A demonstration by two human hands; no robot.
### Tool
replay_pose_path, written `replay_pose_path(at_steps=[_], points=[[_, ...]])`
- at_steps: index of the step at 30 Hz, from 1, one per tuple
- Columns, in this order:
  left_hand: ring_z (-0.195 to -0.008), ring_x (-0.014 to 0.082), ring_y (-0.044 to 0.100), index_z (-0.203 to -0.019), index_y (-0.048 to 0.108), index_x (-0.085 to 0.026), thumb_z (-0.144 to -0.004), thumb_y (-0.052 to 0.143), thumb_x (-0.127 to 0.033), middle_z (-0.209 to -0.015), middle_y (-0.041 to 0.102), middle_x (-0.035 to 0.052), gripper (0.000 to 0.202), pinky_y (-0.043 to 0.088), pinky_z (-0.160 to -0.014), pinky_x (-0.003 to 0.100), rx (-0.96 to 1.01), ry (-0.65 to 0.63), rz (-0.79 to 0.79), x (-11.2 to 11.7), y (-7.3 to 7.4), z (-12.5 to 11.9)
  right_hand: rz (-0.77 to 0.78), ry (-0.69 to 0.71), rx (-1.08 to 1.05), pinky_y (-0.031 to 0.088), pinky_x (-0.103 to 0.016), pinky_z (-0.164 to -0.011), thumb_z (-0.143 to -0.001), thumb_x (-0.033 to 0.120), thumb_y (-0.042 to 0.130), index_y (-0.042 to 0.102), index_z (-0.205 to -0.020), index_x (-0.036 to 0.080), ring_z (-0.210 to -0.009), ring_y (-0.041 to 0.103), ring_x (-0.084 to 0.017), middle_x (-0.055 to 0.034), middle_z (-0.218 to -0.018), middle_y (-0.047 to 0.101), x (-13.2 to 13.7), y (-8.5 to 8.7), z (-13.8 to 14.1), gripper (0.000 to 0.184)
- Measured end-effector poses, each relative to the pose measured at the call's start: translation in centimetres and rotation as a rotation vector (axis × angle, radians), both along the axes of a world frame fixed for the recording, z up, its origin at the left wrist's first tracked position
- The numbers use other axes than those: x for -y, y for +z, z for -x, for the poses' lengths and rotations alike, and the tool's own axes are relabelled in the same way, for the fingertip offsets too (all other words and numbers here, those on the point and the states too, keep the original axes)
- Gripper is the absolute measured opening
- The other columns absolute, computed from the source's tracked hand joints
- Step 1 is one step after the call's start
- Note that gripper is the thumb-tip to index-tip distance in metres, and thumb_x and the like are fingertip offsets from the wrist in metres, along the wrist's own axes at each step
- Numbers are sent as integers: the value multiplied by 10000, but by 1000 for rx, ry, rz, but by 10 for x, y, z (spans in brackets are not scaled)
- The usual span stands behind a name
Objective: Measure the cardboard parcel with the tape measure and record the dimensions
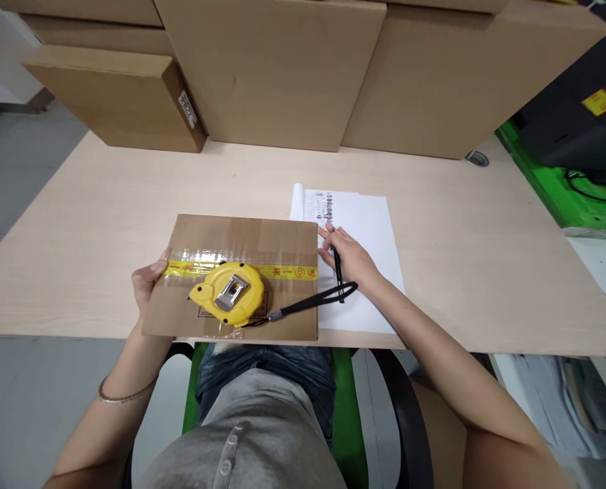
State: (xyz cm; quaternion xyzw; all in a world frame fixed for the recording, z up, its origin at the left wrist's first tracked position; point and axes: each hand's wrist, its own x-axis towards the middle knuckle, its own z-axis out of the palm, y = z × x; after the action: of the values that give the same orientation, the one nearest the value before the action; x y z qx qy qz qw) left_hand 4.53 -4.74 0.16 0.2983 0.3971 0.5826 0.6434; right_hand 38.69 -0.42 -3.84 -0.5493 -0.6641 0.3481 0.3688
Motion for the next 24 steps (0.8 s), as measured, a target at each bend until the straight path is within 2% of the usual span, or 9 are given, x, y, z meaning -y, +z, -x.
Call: replay_pose_path(at_steps=[2, 4, 6, 8, 11, 15, 18, 24], points=[[-1106, 387, 790, -1277, 750, -235, -743, 770, -487, -1083, 844, 60, 590, 677, -894, 444, -8, -2, 0, 0, -1, 0, 30, -26, -59, 499, -547, -1167, -808, 537, 755, 579, -749, 297, -1216, 729, -318, -32, -1046, 813, -1, 1, -2, 303], [-1113, 389, 788, -1274, 752, -236, -736, 774, -484, -1086, 844, 63, 592, 677, -899, 448, -1, 2, 5, 0, 0, -2, 58, -65, -131, 615, -433, -877, -890, 622, 642, 611, -832, 289, -926, 770, -248, -39, -965, 790, -1, 1, -6, 339], [-1120, 394, 786, -1279, 749, -242, -727, 782, -478, -1094, 843, 64, 601, 678, -903, 455, 13, 6, 17, 1, 1, -3, 82, -107, -192, 530, -311, -581, -943, 667, 534, 586, -889, 286, -632, 666, -159, -19, -847, 742, 0, 1, -10, 388], [-1120, 399, 785, -1285, 744, -248, -717, 786, -461, -1101, 843, 63, 608, 681, -899, 465, 30, 12, 32, 2, 3, -5, 124, -114, -227, 390, -252, -453, -935, 646, 568, 547, -848, 278, -493, 527, -111, 18, -706, 666, 2, 2, -12, 379], [-1114, 401, 785, -1279, 739, -247, -702, 784, -430, -1098, 840, 66, 608, 683, -894, 471, 56, 1, 46, 3, 5, -6, 220, -60, -217, 348, -231, -411, -871, 522, 726, 541, -748, 258, -454, 488, -98, 32, -584, 615, 4, 6, -11, 344], [-1074, 381, 793, -1240, 734, -239, -687, 797, -430, -1061, 833, 70, 589, 681, -868, 440, 61, 1, 47, 5, 8, -8, 315, -17, -197, 411, -228, -397, -719, 390, 849, 576, -717, 247, -449, 539, -109, 35, -553, 628, 1, 11, -9, 308], [-1004, 357, 801, -1172, 737, -237, -677, 806, -420, -993, 827, 61, 532, 676, -824, 408, 63, 13, 64, 6, 11, -9, 353, -7, -201, 470, -241, -429, -653, 363, 866, 576, -669, 241, -456, 577, -120, 27, -530, 632, -2, 10, -11, 315], [-735, 278, 776, -1040, 749, -247, -643, 828, -392, -747, 764, -8, 430, 666, -710, 372, 57, 75, 94, 7, 13, -9, 359, -23, -199, 460, -231, -446, -642, 349, 849, 596, -616, 233, -460, 571, -111, 18, -504, 624, -3, 8, -13, 279]])
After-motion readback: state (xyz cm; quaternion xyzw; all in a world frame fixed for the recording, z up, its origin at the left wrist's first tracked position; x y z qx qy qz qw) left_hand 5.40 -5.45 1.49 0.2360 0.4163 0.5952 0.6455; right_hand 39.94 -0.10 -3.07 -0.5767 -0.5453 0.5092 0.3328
